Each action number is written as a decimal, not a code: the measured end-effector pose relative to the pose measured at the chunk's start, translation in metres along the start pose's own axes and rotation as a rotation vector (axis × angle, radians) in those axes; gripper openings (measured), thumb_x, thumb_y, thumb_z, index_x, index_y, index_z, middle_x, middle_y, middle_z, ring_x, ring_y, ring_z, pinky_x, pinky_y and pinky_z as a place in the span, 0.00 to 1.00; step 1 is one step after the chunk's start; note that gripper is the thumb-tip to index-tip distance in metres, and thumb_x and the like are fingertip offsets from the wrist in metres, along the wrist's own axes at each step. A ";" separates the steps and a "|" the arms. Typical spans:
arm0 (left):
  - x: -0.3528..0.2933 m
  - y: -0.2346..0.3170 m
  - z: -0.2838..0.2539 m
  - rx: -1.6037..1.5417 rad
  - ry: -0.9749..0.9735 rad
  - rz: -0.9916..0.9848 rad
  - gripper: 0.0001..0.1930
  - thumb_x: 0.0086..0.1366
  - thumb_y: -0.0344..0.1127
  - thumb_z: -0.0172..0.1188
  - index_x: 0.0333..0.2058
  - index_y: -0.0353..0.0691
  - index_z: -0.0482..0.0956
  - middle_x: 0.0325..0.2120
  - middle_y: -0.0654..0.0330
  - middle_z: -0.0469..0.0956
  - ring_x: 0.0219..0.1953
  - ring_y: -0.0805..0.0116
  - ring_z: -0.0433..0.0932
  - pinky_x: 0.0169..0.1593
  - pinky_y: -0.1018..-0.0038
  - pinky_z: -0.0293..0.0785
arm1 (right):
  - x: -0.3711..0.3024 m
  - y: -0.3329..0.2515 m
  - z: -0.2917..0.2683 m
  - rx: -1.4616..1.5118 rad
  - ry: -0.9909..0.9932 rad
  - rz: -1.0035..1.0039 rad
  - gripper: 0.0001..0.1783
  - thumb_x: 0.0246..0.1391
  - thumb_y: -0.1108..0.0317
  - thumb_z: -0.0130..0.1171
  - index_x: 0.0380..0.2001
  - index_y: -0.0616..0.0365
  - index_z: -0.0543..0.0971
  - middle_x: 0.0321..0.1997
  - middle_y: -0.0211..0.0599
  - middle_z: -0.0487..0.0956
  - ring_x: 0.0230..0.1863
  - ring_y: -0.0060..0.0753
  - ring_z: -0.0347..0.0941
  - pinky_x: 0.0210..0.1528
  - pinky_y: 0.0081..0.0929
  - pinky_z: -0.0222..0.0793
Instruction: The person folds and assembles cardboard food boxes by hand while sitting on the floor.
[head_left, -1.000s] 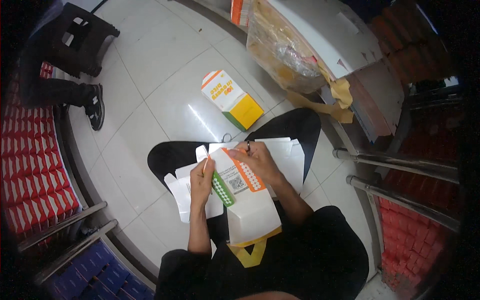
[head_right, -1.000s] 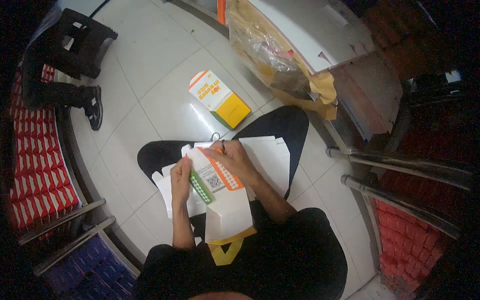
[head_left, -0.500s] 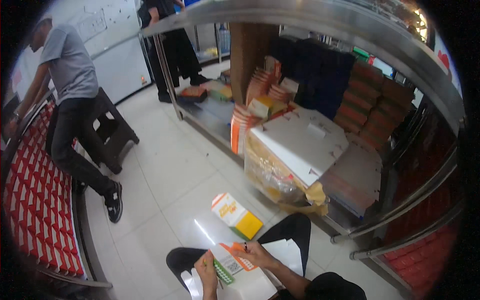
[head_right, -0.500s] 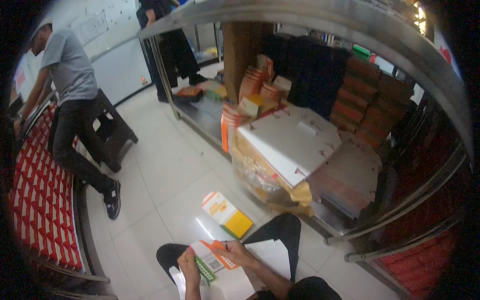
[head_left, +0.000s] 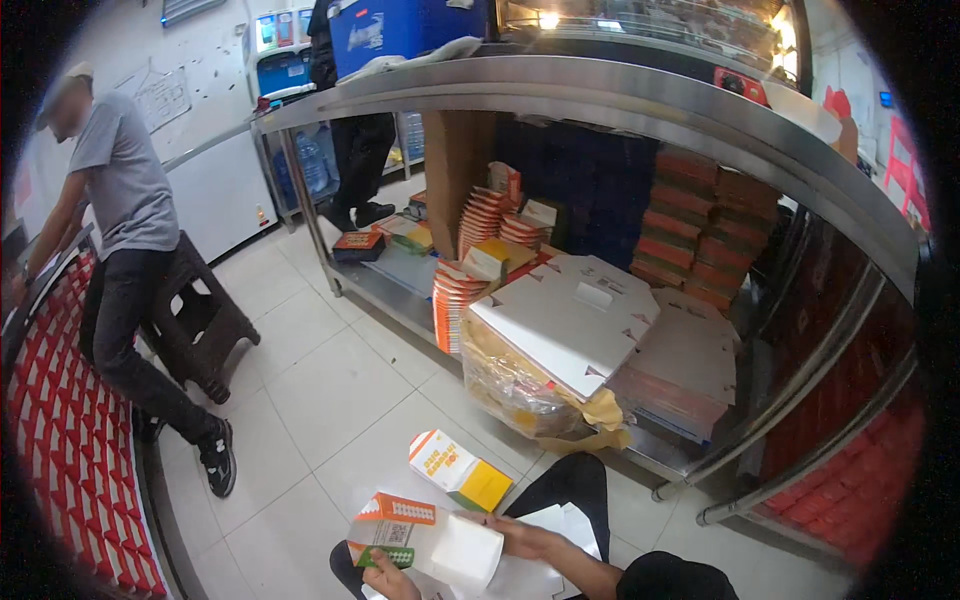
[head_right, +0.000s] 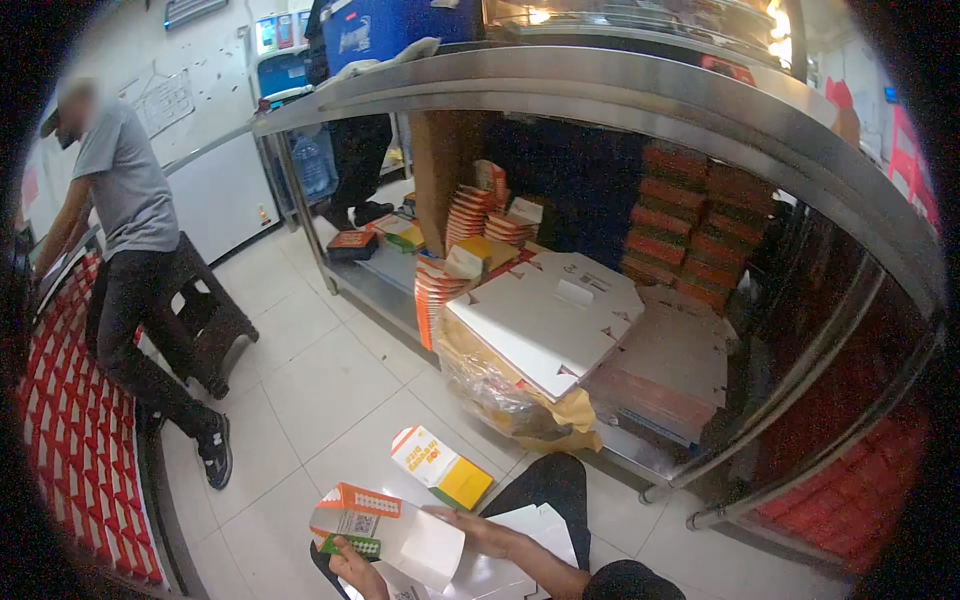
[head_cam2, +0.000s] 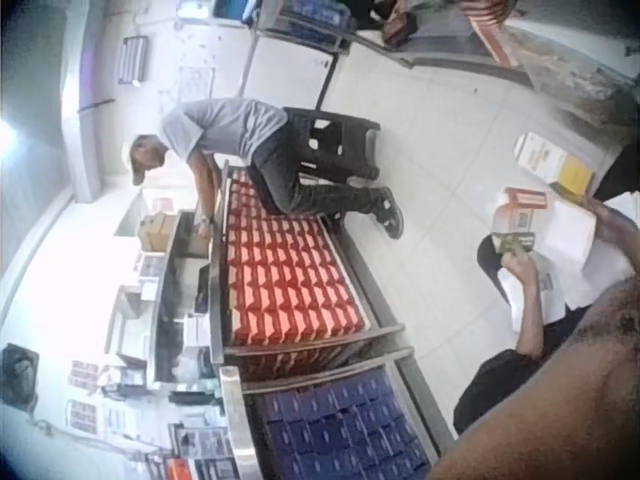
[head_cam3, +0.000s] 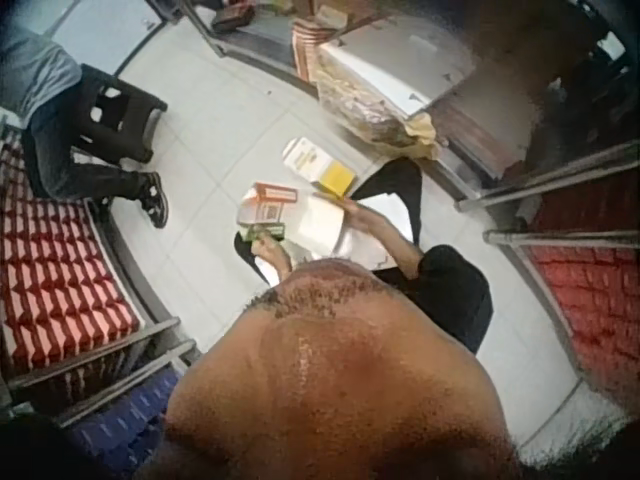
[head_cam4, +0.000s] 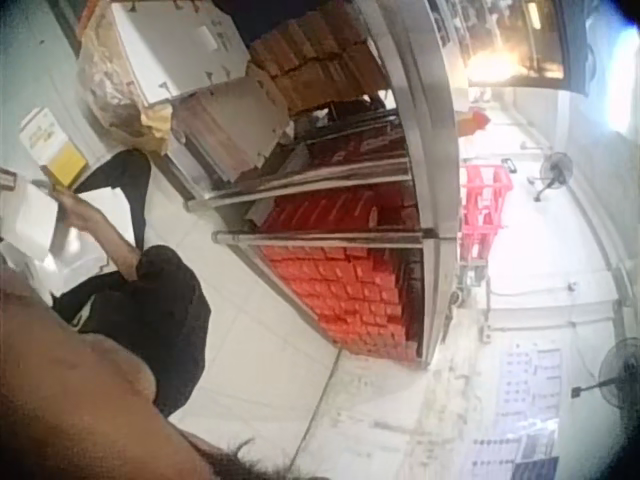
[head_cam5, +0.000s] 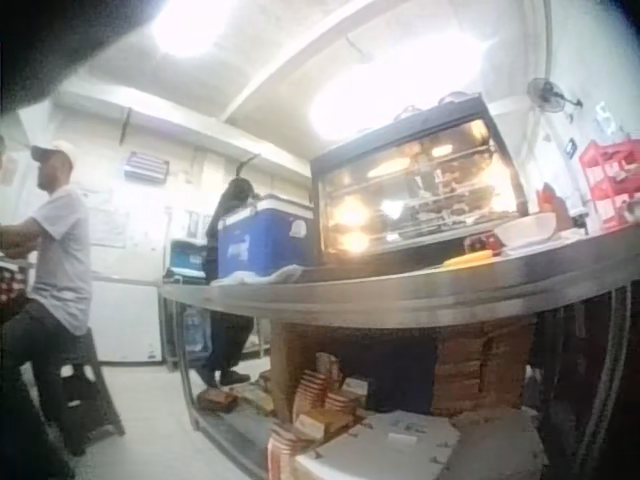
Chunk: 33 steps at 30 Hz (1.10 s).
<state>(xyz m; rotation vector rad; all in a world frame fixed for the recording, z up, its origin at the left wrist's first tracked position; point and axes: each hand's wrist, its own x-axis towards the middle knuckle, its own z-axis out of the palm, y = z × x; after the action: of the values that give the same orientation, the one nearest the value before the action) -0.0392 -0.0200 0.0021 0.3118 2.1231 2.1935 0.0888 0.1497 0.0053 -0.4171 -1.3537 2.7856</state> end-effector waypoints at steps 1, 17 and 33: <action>-0.003 -0.010 -0.001 0.081 0.020 0.044 0.26 0.66 0.52 0.43 0.33 0.28 0.71 0.26 0.57 0.73 0.26 0.71 0.69 0.30 0.75 0.66 | -0.004 0.003 0.004 0.138 0.008 0.084 0.37 0.56 0.48 0.46 0.61 0.58 0.51 0.61 0.37 0.59 0.60 0.25 0.56 0.60 0.27 0.52; 0.020 0.025 -0.003 -0.458 -0.302 -0.719 0.27 0.64 0.52 0.44 0.54 0.36 0.62 0.49 0.54 0.69 0.48 0.58 0.69 0.50 0.62 0.67 | -0.031 0.010 0.021 -0.037 -0.047 -0.042 0.41 0.45 0.51 0.53 0.57 0.66 0.58 0.48 0.35 0.69 0.46 0.20 0.65 0.45 0.17 0.61; 0.025 -0.002 0.021 -0.140 -0.449 -0.441 0.28 0.65 0.54 0.42 0.53 0.35 0.63 0.48 0.52 0.69 0.48 0.58 0.69 0.50 0.62 0.66 | -0.033 0.006 0.033 0.275 -0.306 -0.072 0.41 0.50 0.47 0.55 0.61 0.56 0.55 0.61 0.33 0.61 0.59 0.25 0.57 0.60 0.25 0.52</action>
<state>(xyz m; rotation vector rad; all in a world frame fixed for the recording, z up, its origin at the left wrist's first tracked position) -0.0595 0.0055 0.0029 0.2636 1.6078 1.8007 0.1132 0.1161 0.0275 0.0673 -0.9725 3.0023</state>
